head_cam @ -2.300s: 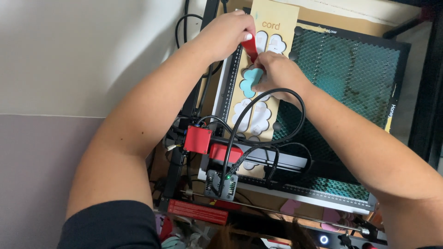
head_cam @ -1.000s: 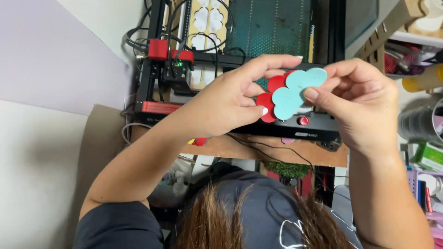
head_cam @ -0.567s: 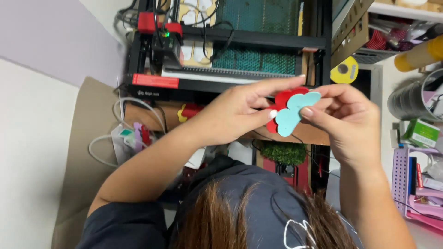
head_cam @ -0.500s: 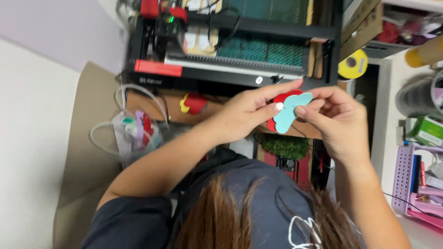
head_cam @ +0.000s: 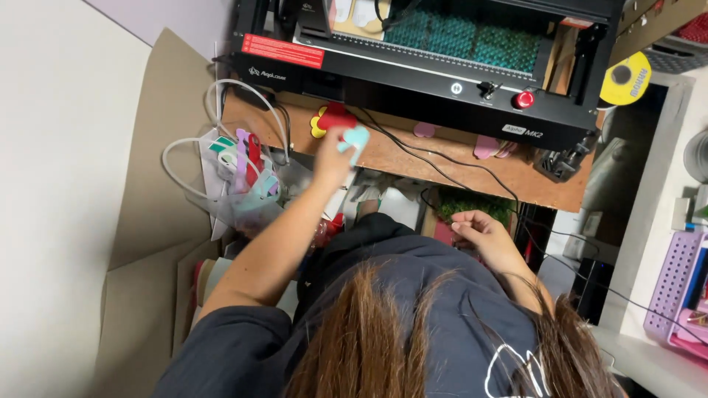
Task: The person assembles small flower-shaped decorative pieces by placing them onto a cardboard backing inside a 3D printer enclosure. They handle multiple colored pieces, align them in rows, and occasionally refer to a printed list on the desk.
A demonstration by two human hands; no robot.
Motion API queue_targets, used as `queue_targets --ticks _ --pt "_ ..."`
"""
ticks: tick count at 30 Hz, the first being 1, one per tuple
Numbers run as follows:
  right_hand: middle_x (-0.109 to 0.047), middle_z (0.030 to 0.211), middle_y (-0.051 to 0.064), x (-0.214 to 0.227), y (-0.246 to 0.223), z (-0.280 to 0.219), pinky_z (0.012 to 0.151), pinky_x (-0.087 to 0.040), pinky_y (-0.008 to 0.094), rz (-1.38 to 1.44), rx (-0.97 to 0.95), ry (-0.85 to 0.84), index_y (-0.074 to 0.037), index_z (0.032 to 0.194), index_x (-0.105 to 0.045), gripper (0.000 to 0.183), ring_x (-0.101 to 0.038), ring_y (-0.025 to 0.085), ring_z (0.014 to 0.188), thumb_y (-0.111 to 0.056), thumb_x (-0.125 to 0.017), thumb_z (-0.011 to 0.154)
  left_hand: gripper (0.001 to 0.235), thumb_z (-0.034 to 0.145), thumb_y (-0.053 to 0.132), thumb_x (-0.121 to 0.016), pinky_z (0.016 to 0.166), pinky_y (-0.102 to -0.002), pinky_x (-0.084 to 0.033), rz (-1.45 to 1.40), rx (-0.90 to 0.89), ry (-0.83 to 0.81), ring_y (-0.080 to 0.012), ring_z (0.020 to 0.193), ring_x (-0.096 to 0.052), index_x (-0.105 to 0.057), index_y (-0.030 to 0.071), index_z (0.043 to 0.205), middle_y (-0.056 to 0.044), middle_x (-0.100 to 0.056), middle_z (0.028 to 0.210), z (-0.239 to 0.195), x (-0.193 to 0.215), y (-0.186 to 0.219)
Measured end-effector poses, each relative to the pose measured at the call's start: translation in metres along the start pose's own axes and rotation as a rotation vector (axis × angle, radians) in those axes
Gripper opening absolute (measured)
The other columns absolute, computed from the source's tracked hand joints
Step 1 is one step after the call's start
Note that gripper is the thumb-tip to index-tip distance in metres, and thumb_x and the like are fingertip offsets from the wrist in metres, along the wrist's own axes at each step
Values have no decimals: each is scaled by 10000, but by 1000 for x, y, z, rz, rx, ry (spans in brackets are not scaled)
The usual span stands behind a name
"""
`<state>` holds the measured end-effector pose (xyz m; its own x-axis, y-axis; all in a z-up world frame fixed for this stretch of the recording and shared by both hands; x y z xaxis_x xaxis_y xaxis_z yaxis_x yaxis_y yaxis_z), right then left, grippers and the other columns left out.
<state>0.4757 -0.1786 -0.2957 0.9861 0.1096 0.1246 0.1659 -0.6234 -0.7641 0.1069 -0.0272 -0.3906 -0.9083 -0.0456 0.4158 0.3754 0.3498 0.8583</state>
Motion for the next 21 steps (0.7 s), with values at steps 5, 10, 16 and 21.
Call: queue_targets --ticks 5,10,16,21 --pt "-808 994 179 -3 27 7 764 -637 345 6 -53 -23 48 1224 -761 306 -780 231 861 -62 -792 941 476 1039 249 -697 1194 -491 -456 416 -56 143 -343 1420 -536 -528 254 1484 -94 -571 1490 39 37 2" --pt "-801 972 154 -8 27 7 743 -623 338 9 -80 -63 39 1194 -781 277 -745 204 834 -65 -786 938 702 1184 481 -390 1370 -633 -65 934 -204 -119 -410 1685 -52 -152 147 1754 -142 -85 1837 10 22 22" --pt "-789 912 151 -2 18 4 657 -608 306 -6 -53 15 34 1203 -769 273 -733 198 775 -37 -709 946 854 1154 623 -308 1293 -702 192 1062 -84 -246 -391 1672 172 52 144 1763 -149 95 1839 8 3 35" --pt "-787 893 117 -1 32 -8 700 -594 352 -83 -15 75 12 1127 -810 231 -725 197 810 -86 -745 928 493 933 258 -787 1011 -480 -555 571 -741 -291 -382 1205 -622 -623 122 1378 -123 -589 1282 -23 -135 76"
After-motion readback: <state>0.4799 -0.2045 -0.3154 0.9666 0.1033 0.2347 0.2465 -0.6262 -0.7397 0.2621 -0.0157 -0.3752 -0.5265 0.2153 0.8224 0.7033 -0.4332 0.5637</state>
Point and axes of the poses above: each hand's wrist, its own z-axis towards the middle knuckle, its own x-axis out of the back of the hand, y = z × x, the point moved 5 cm from there along z, towards the middle knuckle
